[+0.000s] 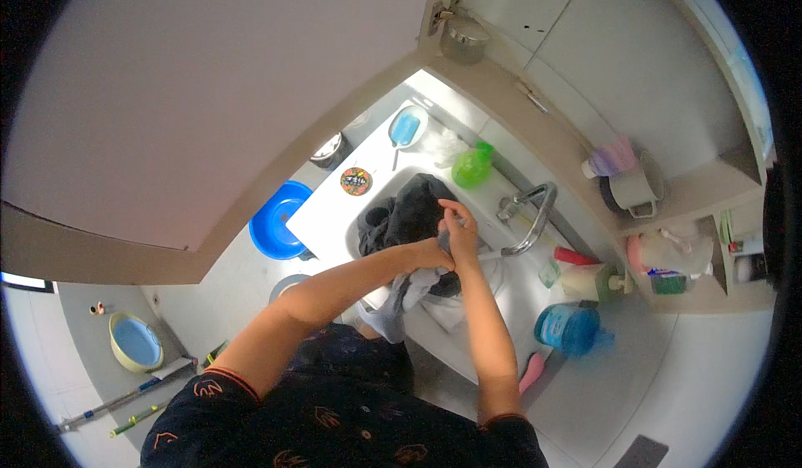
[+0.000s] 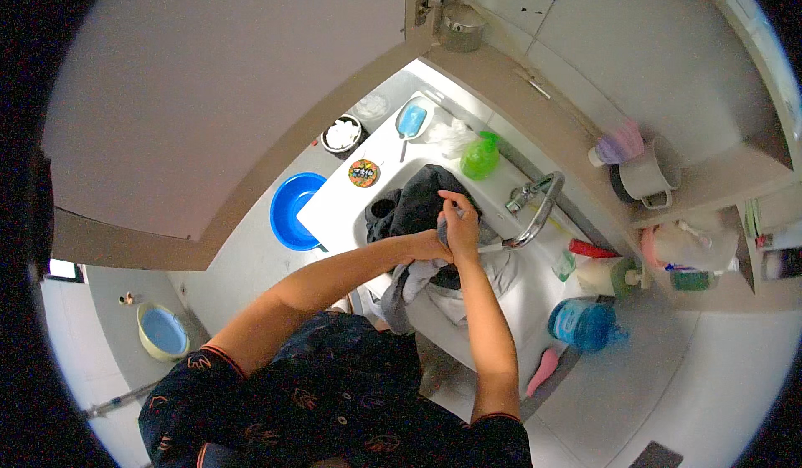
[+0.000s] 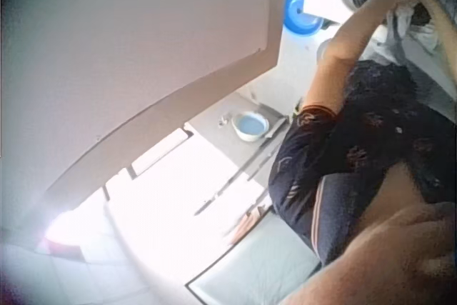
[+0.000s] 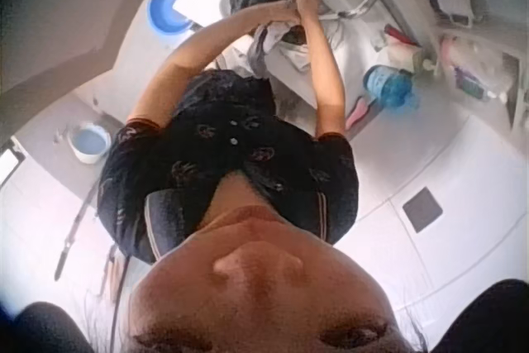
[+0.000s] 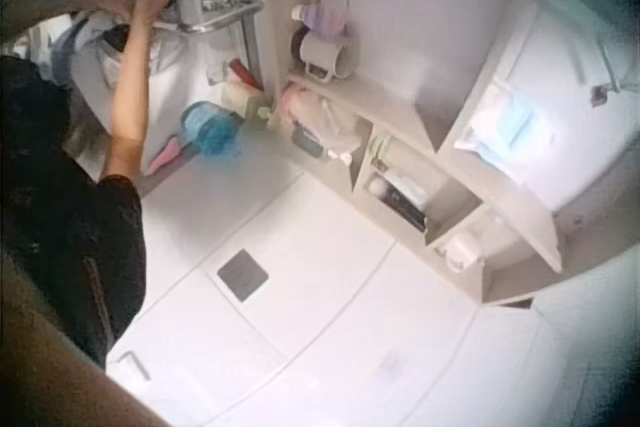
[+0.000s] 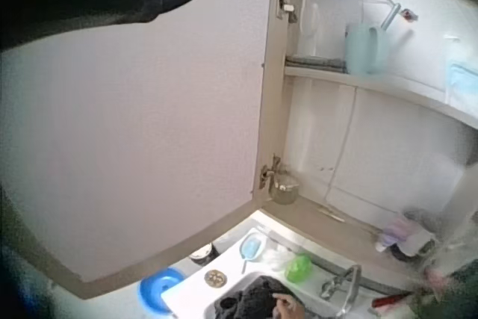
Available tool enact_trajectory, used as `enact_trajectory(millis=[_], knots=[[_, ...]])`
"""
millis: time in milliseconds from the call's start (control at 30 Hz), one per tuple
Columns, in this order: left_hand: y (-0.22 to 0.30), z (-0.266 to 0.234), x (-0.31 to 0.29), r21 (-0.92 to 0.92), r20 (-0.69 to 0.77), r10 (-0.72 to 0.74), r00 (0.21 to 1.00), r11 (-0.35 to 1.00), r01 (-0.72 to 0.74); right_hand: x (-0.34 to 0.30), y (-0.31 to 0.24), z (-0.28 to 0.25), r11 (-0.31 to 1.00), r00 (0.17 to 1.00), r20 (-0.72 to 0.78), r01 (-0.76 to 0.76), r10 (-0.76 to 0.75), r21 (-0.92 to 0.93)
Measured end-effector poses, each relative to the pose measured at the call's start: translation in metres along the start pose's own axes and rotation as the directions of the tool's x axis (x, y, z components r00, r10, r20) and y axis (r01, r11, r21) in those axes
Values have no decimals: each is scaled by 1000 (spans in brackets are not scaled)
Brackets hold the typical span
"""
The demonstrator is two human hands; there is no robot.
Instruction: The person washes a grey towel by hand in a bathroom sink. They wet the towel, apply soap, and scrub it thoroughly before rinsing it under running water. The person also briefly wipes the mirror with the towel during the process.
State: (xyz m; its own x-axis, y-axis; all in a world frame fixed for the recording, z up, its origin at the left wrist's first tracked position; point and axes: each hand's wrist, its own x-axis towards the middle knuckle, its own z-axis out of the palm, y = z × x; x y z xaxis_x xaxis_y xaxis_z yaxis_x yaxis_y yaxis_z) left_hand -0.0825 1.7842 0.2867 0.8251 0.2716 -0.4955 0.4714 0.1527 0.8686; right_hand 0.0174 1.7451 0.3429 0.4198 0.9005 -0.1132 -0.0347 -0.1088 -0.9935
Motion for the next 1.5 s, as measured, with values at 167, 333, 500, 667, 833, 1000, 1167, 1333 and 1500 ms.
enact_trajectory(millis=[167, 333, 500, 667, 833, 1000, 1167, 1333, 1500], knots=[[25, 35, -14, 337, -312, 79, 947, 941, 33, -11, 2, -4, 912, 956, -270, -9, -112, -410], [36, 39, -54, 467, -402, 129, 907, 881, 82, -25, 11, 12, 790, 917, -339, -45, -210, -612], [10, 22, -66, 532, -380, 287, 879, 845, -45, -54, -29, 36, 894, 945, -324, -117, -33, -433], [1, -8, -90, -185, -367, 278, 888, 913, -363, -81, -28, 42, 920, 971, -206, 30, -119, -391], [8, -30, -126, -831, -59, 135, 989, 542, -124, -109, -19, 46, 966, 998, 70, 9, 9, -260], [-5, -32, -157, -773, -220, 191, 957, 564, -290, -116, -24, 76, 899, 998, -41, 29, -52, -436], [-18, -59, -230, -835, -108, 190, 976, 515, -193, -130, -65, 118, 824, 993, -80, 23, -82, -567], [-65, -95, -284, -848, -160, 131, 978, 490, -204, -143, -101, 175, 958, 968, 208, -79, 140, -277], [-89, -125, -329, -978, -98, 256, 962, 155, -141, -153, -102, 246, 979, 841, 534, 171, -84, -115]])
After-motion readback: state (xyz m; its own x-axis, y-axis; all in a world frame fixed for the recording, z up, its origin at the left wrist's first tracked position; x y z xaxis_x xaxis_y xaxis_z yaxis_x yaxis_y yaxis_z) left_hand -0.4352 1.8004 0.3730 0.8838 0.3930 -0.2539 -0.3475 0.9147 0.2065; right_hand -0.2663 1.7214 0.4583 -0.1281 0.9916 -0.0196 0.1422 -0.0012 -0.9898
